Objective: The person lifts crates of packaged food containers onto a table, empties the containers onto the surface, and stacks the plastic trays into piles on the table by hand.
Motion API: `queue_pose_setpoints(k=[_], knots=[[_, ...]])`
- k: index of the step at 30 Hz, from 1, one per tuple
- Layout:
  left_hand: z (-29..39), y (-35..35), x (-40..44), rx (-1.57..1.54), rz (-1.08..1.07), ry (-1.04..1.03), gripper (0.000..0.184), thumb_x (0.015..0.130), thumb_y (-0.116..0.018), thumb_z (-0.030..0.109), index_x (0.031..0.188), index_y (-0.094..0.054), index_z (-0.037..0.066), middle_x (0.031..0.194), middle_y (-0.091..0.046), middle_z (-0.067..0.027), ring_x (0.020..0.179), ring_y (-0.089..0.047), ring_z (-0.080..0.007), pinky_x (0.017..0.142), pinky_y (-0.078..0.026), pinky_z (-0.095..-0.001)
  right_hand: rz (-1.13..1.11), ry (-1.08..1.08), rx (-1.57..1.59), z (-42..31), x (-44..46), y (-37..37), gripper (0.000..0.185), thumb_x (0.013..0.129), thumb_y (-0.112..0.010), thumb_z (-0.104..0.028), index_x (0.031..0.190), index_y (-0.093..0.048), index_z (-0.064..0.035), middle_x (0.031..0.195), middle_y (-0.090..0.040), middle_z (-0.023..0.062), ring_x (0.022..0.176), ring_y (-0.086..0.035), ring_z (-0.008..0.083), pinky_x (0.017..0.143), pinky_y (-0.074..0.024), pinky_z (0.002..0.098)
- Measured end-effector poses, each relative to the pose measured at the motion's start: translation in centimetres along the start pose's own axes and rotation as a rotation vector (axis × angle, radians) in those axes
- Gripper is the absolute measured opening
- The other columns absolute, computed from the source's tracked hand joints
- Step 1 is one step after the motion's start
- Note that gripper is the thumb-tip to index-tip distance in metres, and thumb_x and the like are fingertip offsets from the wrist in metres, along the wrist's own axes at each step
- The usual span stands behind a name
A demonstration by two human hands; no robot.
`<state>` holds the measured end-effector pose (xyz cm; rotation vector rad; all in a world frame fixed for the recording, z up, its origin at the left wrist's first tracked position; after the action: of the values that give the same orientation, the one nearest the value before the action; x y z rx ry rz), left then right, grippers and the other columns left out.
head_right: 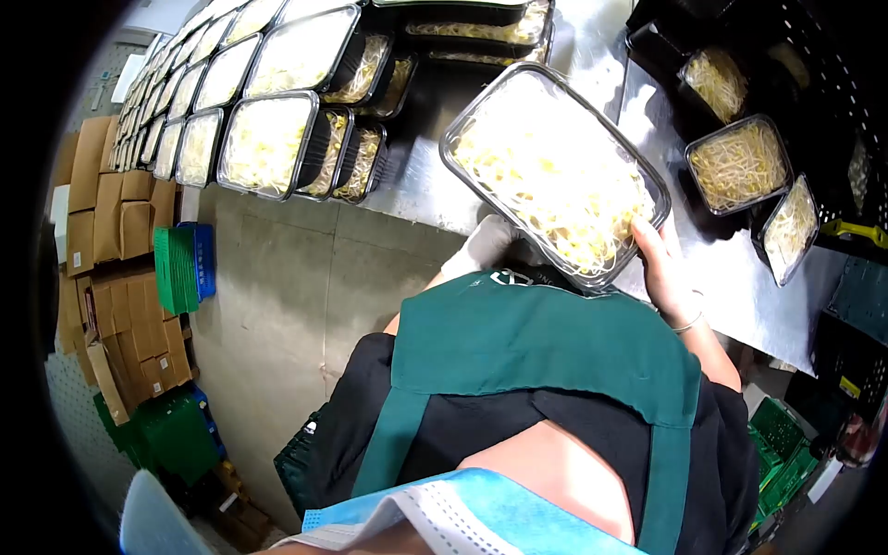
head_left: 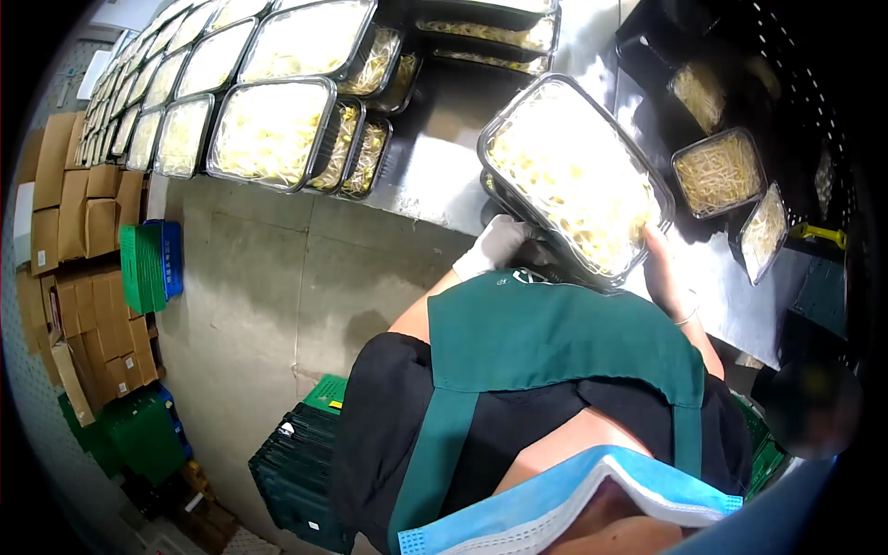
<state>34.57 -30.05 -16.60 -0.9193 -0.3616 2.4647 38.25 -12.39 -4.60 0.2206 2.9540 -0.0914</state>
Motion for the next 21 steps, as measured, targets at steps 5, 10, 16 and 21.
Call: queue_pose_setpoints(k=[5, 10, 16, 21], knots=[[2.2, 6.1, 2.4, -0.031, 0.174, -0.257, 0.017, 0.079, -0.047, 0.008, 0.083, -0.052, -0.007, 0.071, -0.060, -0.0169, 0.060, -0.059, -0.0217, 0.055, -0.048, -0.0286, 0.057, 0.085, -0.109, -1.7, 8.3, -3.4, 0.061, 0.080, -0.050, -0.023, 0.129, -0.022, 0.0000, 0.121, -0.040, 0.0168, 0.108, -0.042, 0.0211, 0.091, -0.0340, 0.0292], [8.3, 8.2, 4.5, -0.294, 0.176, -0.211, 0.021, 0.081, -0.046, 0.010, 0.090, -0.050, -0.009, 0.071, -0.059, -0.0178, 0.064, -0.059, -0.0267, 0.061, -0.050, -0.0315, 0.168, 0.352, -0.328, -3.6, 13.5, -5.3, 0.057, 0.077, -0.054, -0.029, 0.121, -0.033, -0.0001, 0.111, -0.045, 0.0147, 0.104, -0.043, 0.0234, 0.087, -0.0357, 0.0303], [6.5, 6.2, 4.0, -0.269, 0.198, -0.351, 0.031, 0.087, -0.045, 0.021, 0.095, -0.051, -0.008, 0.079, -0.060, -0.0205, 0.075, -0.060, -0.0269, 0.065, -0.050, -0.0306, 0.625, 0.079, -0.281, 10.3, 3.8, 15.8, 0.044, 0.072, -0.066, -0.028, 0.098, -0.044, -0.0015, 0.083, -0.051, 0.0061, 0.071, -0.051, 0.0130, 0.066, -0.0438, 0.0247], [3.9, -5.8, 3.7, 0.158, -0.210, -0.134, 0.032, 0.083, -0.048, 0.025, 0.091, -0.057, -0.004, 0.083, -0.063, -0.0163, 0.076, -0.061, -0.0221, 0.064, -0.047, -0.0276, 0.984, -0.125, 0.035, 10.4, 1.1, 22.6, 0.053, 0.072, -0.065, -0.034, 0.104, -0.039, -0.0003, 0.077, -0.052, 0.0085, 0.054, -0.049, 0.0122, 0.045, -0.0402, 0.0266]])
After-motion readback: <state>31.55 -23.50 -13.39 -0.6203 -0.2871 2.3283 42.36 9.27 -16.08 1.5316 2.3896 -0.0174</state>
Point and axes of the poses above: each hand's wrist, its own x-axis towards the middle knuckle, its own y-axis out of the back of the hand, z = x × y, the point moved 8 cm from there along x, towards the middle knuckle
